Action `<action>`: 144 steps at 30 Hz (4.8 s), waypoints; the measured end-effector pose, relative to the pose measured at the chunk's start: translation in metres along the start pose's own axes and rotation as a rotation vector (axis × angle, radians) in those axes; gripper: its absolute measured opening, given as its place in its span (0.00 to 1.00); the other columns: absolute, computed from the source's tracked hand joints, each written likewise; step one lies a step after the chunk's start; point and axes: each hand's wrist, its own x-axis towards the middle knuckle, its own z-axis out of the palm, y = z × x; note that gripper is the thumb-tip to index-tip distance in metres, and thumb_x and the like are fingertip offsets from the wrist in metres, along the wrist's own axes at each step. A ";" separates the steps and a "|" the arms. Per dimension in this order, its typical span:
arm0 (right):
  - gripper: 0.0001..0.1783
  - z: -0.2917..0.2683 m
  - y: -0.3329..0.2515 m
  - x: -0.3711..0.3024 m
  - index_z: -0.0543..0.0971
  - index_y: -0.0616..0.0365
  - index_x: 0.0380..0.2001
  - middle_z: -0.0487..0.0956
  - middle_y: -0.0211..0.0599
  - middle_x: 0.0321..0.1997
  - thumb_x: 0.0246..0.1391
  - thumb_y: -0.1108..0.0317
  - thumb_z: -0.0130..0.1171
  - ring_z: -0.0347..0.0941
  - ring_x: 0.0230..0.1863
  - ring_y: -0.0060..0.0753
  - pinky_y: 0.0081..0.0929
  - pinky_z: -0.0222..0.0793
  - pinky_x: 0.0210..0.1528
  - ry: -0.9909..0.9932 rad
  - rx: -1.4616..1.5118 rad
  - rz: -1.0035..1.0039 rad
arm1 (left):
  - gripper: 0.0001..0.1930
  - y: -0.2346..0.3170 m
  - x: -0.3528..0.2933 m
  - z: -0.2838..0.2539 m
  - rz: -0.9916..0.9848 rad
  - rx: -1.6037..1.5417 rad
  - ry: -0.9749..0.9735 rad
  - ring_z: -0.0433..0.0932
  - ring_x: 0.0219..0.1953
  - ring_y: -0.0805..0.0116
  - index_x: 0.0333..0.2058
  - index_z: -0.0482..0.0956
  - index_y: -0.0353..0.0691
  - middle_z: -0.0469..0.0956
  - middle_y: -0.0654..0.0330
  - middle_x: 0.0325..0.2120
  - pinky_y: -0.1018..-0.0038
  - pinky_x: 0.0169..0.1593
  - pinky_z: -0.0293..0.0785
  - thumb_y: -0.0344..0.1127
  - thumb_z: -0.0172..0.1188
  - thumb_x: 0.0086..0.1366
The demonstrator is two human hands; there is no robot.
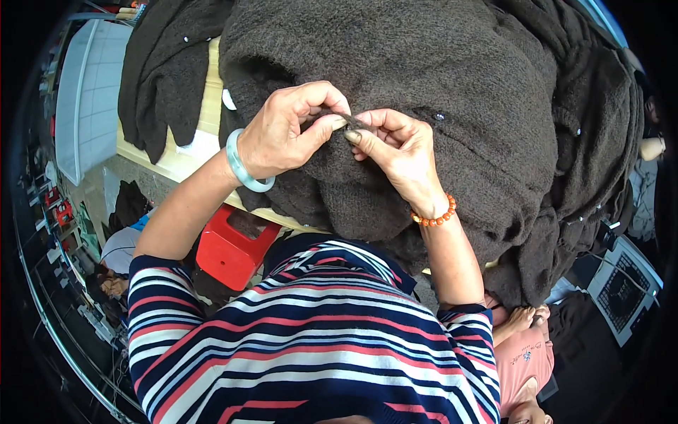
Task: Trimming loose threads and inspecting garments on a factory workbench.
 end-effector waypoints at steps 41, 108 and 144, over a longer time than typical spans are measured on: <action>0.05 -0.004 -0.026 0.001 0.76 0.68 0.31 0.72 0.26 0.32 0.50 0.81 0.62 0.66 0.31 0.10 0.13 0.65 0.32 -0.288 -0.423 -0.195 | 0.07 0.015 -0.049 0.043 -0.085 -0.028 0.474 0.76 0.31 0.80 0.35 0.79 0.30 0.77 0.60 0.32 0.84 0.34 0.73 0.18 0.63 0.58; 0.08 -0.013 -0.015 -0.045 0.80 0.64 0.32 0.77 0.44 0.30 0.49 0.73 0.64 0.77 0.31 0.46 0.34 0.72 0.33 -0.052 -0.867 -0.469 | 0.29 0.053 -0.025 0.045 0.313 0.686 -0.002 0.71 0.55 0.52 0.55 0.71 0.37 0.74 0.51 0.51 0.57 0.61 0.61 0.33 0.66 0.53; 0.05 -0.010 0.004 -0.044 0.77 0.64 0.30 0.75 0.45 0.31 0.46 0.79 0.61 0.76 0.33 0.49 0.35 0.73 0.34 0.125 -0.745 -0.561 | 0.08 0.034 0.004 0.038 0.256 0.902 -0.191 0.75 0.32 0.57 0.27 0.74 0.39 0.76 0.56 0.22 0.64 0.47 0.64 0.23 0.61 0.46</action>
